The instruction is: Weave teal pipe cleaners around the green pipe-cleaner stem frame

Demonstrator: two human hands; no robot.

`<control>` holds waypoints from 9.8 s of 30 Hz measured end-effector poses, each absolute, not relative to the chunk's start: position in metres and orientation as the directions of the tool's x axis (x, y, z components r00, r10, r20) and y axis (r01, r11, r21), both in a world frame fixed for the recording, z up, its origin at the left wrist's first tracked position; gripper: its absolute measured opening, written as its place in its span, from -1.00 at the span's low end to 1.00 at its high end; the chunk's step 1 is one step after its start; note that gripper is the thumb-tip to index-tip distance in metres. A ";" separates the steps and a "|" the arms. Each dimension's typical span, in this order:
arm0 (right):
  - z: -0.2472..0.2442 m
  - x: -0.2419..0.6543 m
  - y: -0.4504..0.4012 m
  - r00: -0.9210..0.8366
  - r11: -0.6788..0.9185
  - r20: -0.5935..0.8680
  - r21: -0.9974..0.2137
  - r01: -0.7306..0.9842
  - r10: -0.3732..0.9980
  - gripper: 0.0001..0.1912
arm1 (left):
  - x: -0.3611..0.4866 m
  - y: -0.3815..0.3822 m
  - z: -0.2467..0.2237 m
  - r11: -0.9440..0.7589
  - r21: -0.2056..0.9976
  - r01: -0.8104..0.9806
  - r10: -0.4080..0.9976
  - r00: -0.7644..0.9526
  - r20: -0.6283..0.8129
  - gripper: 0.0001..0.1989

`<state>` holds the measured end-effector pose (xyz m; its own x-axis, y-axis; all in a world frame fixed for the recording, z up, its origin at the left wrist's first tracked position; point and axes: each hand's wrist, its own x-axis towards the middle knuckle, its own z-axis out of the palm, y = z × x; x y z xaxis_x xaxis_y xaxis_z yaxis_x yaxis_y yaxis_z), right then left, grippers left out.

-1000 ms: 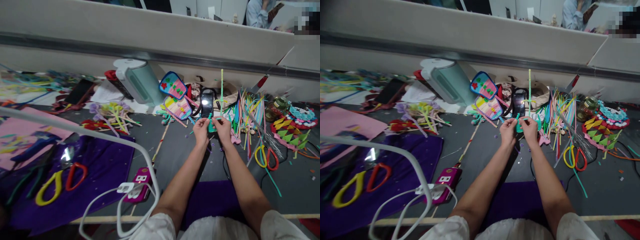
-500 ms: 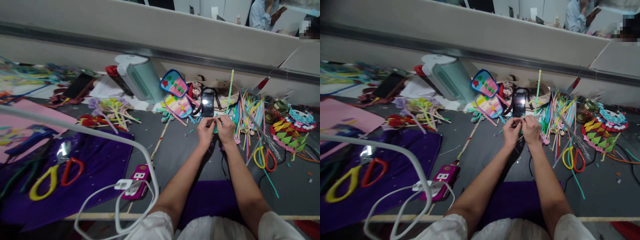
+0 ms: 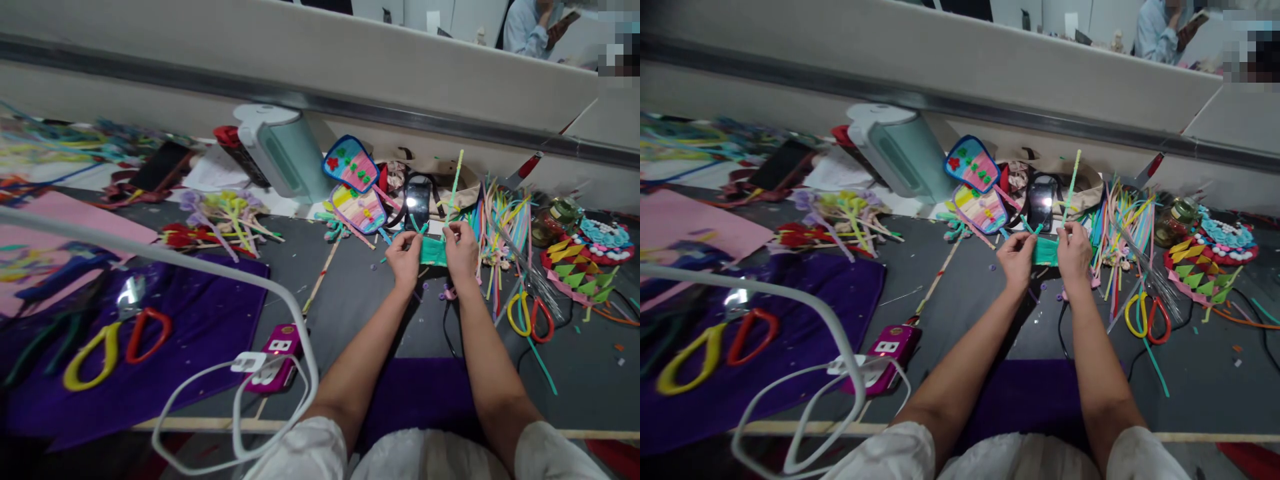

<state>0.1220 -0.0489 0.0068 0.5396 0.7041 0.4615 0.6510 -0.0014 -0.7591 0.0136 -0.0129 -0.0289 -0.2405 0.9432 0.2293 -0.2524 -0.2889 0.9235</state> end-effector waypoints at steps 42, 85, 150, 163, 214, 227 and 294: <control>0.000 0.111 -0.049 0.492 -0.028 0.453 -0.714 0.699 0.743 -0.80 | -0.002 0.007 -0.029 -0.165 0.914 -0.370 0.980 -0.166 0.110 -0.77; 0.002 0.116 -0.050 0.453 0.081 0.594 -0.661 0.746 0.665 -0.77 | -0.002 -0.002 -0.010 0.357 0.797 -0.487 0.910 0.373 -0.180 -0.51; 0.006 0.116 -0.052 0.473 -0.063 0.512 -0.628 0.775 0.717 -0.78 | 0.005 0.004 -0.021 0.249 0.765 -0.594 0.968 0.154 -0.196 -0.74; 0.009 0.105 -0.054 0.396 -0.043 0.573 -0.531 0.846 0.717 -0.81 | 0.001 0.004 -0.028 -0.136 0.927 -0.349 0.986 -0.138 0.093 -0.69; 0.013 0.117 -0.055 0.457 -0.089 0.443 -0.636 0.766 0.771 -0.82 | -0.019 0.014 -0.015 0.536 0.649 -0.539 0.827 0.489 -0.277 -0.59; 0.004 0.121 -0.052 0.490 -0.137 0.453 -0.615 0.777 0.744 -0.84 | -0.020 0.009 -0.003 0.476 0.738 -0.479 0.851 0.464 -0.247 -0.53; 0.023 0.105 -0.058 0.477 -0.127 0.423 -0.632 0.764 0.770 -0.74 | 0.018 -0.019 -0.014 0.030 0.883 -0.469 0.996 0.091 0.015 -0.73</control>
<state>0.1051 -0.0580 0.0232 0.4774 0.7703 0.4229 0.7644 -0.1267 -0.6321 0.0181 -0.0194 -0.0140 0.0914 0.9957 0.0146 -0.4692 0.0301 0.8826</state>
